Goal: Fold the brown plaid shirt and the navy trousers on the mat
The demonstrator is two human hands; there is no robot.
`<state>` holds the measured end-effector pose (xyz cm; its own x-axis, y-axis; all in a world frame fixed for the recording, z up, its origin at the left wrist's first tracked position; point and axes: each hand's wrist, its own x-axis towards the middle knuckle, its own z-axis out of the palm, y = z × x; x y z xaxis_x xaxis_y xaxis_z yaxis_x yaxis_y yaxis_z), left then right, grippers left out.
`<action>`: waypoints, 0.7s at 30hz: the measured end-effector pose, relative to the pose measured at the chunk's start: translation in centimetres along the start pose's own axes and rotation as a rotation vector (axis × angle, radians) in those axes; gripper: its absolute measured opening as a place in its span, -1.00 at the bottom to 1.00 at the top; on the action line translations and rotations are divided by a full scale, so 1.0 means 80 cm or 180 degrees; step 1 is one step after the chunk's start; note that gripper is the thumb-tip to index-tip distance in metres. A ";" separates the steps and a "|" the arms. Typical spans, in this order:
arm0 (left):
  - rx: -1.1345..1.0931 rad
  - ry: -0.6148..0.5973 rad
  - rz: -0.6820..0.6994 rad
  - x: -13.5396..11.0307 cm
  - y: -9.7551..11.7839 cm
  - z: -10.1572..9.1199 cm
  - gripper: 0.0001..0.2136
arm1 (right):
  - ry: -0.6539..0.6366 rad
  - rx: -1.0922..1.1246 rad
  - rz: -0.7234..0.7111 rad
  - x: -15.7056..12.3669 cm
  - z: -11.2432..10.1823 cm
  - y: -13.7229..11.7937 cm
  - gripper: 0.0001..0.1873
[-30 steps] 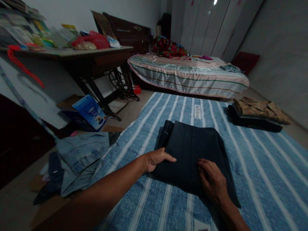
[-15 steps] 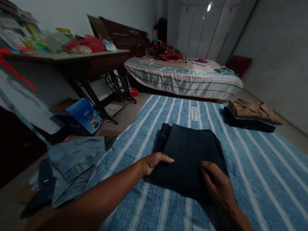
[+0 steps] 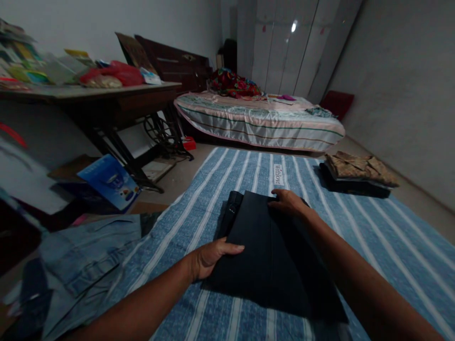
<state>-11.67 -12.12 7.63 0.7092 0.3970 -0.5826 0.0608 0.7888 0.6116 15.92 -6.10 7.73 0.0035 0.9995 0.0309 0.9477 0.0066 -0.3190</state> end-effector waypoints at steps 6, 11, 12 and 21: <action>-0.0011 0.0149 0.0024 0.005 -0.006 -0.008 -0.56 | -0.0632 -0.0055 0.0175 0.036 -0.006 -0.010 -0.77; 0.0025 0.0145 0.0052 0.004 -0.008 -0.007 -0.55 | -0.1008 0.0092 0.0029 0.030 -0.027 -0.018 -0.82; 0.0030 0.0156 0.0064 0.003 -0.008 -0.007 -0.54 | -0.1017 0.0146 -0.0024 0.025 -0.033 -0.022 -0.84; -0.0057 -0.0205 0.0155 -0.008 -0.019 -0.019 -0.28 | -0.0223 0.0519 -0.0786 -0.143 -0.144 -0.059 -0.73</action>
<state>-13.30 -12.85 6.24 0.7548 0.4045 -0.5163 0.0131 0.7777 0.6284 15.10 -17.93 19.75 -0.2480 0.9667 0.0628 0.8534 0.2488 -0.4580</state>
